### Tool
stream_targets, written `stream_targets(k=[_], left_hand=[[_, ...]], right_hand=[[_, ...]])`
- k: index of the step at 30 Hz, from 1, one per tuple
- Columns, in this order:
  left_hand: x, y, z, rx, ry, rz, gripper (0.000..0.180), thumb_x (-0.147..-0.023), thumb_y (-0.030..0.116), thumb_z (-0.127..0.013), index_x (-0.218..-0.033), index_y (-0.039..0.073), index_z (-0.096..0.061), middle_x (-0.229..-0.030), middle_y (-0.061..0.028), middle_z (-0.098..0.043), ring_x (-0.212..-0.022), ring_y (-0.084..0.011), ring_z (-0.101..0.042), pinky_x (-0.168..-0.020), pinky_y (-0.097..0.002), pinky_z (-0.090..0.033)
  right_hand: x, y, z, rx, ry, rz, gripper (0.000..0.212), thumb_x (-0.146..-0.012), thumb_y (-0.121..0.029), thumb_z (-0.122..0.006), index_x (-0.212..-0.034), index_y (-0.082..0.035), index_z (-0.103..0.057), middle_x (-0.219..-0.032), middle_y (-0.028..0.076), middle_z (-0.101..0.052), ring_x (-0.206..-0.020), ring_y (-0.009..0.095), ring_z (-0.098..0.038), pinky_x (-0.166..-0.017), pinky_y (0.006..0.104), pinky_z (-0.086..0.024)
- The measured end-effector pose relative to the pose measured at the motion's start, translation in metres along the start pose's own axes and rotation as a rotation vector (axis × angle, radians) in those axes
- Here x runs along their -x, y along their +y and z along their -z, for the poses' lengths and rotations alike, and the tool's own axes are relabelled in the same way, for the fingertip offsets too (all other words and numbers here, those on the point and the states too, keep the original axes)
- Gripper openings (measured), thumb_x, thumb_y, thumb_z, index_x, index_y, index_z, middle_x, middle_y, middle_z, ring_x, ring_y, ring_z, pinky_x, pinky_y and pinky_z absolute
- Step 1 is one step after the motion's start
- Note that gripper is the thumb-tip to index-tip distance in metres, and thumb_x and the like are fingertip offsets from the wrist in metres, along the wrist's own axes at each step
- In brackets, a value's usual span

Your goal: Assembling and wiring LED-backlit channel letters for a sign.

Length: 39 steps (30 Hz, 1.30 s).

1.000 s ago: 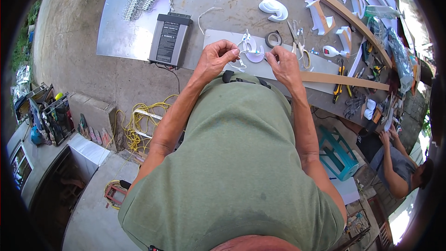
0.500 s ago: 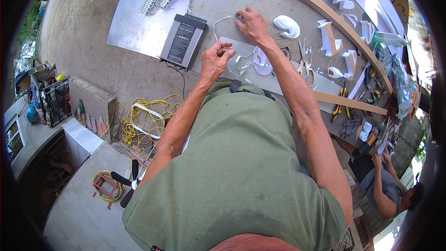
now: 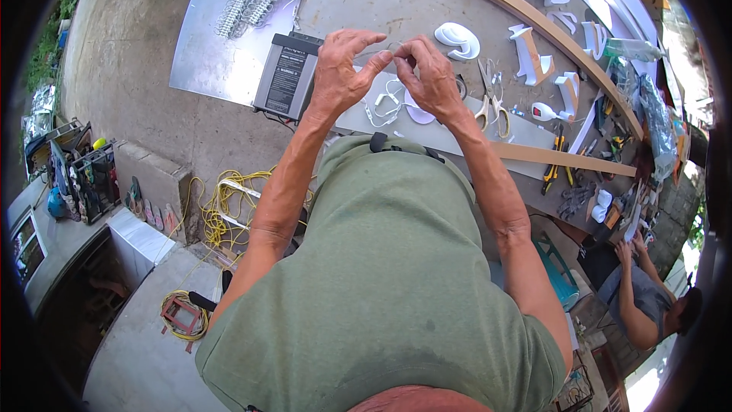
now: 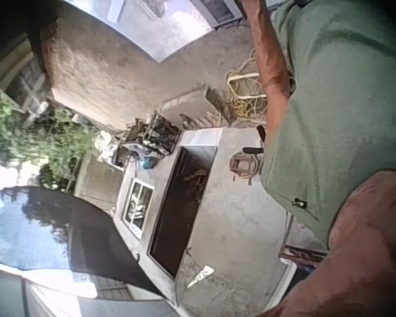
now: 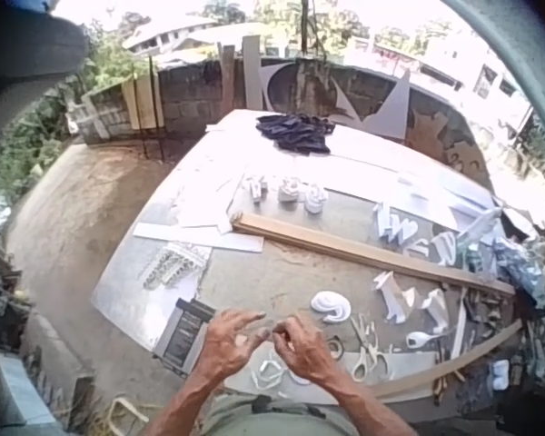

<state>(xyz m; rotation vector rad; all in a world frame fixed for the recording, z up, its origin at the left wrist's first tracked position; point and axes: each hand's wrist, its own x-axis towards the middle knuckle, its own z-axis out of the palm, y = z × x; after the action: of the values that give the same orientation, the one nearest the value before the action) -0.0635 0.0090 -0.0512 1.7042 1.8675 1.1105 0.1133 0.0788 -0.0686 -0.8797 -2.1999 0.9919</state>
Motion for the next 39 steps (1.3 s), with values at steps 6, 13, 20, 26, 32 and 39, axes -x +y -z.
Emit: stream_targets(k=[6,13,20,26,32,39], left_hand=[[-0.001,0.016,-0.009,0.586,-0.179,0.248,0.026,-0.090,0.025,-0.077,-0.098,0.000,-0.077,-0.077,-0.0044,-0.074,-0.070,-0.0077,-0.064,-0.064,-0.0230,-0.051],[-0.002,0.037,0.013,0.575,-0.378,0.270,0.020,-0.090,0.019,-0.076,-0.094,0.000,-0.077,-0.075,-0.0018,-0.072,-0.069,-0.0054,-0.061,-0.061,-0.0235,-0.049],[0.000,0.046,0.021,0.535,-0.531,0.179,0.021,-0.089,0.019,-0.075,-0.096,-0.002,-0.077,-0.077,-0.0030,-0.072,-0.073,-0.0075,-0.061,-0.066,-0.0239,-0.050],[0.009,0.054,0.016,0.508,-0.337,0.060,0.015,-0.086,0.013,-0.079,-0.096,0.003,-0.079,-0.075,-0.0052,-0.074,-0.066,-0.0080,-0.063,-0.059,-0.0268,-0.049],[0.006,0.058,0.020,0.128,-0.127,-0.335,0.018,-0.074,0.004,-0.083,-0.091,0.009,-0.079,-0.072,-0.0050,-0.069,-0.064,-0.0162,-0.062,-0.059,-0.0303,-0.048],[0.012,0.055,0.020,0.204,-0.123,-0.315,0.011,-0.074,0.007,-0.082,-0.084,0.010,-0.079,-0.071,-0.0021,-0.069,-0.066,-0.0169,-0.061,-0.062,-0.0311,-0.047]], right_hand=[[0.025,-0.031,0.030,-0.137,0.091,-0.060,0.016,-0.086,-0.004,-0.070,-0.099,-0.004,-0.060,-0.091,0.008,-0.061,-0.073,0.021,-0.064,-0.063,0.0351,-0.052],[0.033,-0.042,0.056,0.035,0.222,0.121,0.033,-0.083,-0.006,-0.076,-0.115,-0.008,-0.066,-0.101,0.007,-0.067,-0.079,0.022,-0.065,-0.069,0.0343,-0.055],[0.038,-0.042,0.059,0.284,0.165,0.378,0.034,-0.073,-0.002,-0.077,-0.105,-0.007,-0.068,-0.096,0.006,-0.067,-0.081,0.023,-0.066,-0.067,0.0355,-0.056],[0.042,-0.059,0.056,0.290,0.188,0.300,0.020,-0.078,-0.002,-0.075,-0.094,-0.003,-0.064,-0.084,0.008,-0.062,-0.075,0.025,-0.064,-0.063,0.0360,-0.053],[0.050,-0.066,0.051,-0.389,0.056,-0.384,0.012,-0.097,-0.013,-0.065,-0.093,-0.002,-0.063,-0.077,0.004,-0.059,-0.061,0.016,-0.056,-0.050,0.0277,-0.043],[0.066,-0.054,0.054,-1.227,-0.145,-0.790,0.026,-0.104,-0.026,-0.055,-0.103,-0.002,-0.064,-0.078,0.002,-0.061,-0.057,0.006,-0.048,-0.045,0.0196,-0.036]])
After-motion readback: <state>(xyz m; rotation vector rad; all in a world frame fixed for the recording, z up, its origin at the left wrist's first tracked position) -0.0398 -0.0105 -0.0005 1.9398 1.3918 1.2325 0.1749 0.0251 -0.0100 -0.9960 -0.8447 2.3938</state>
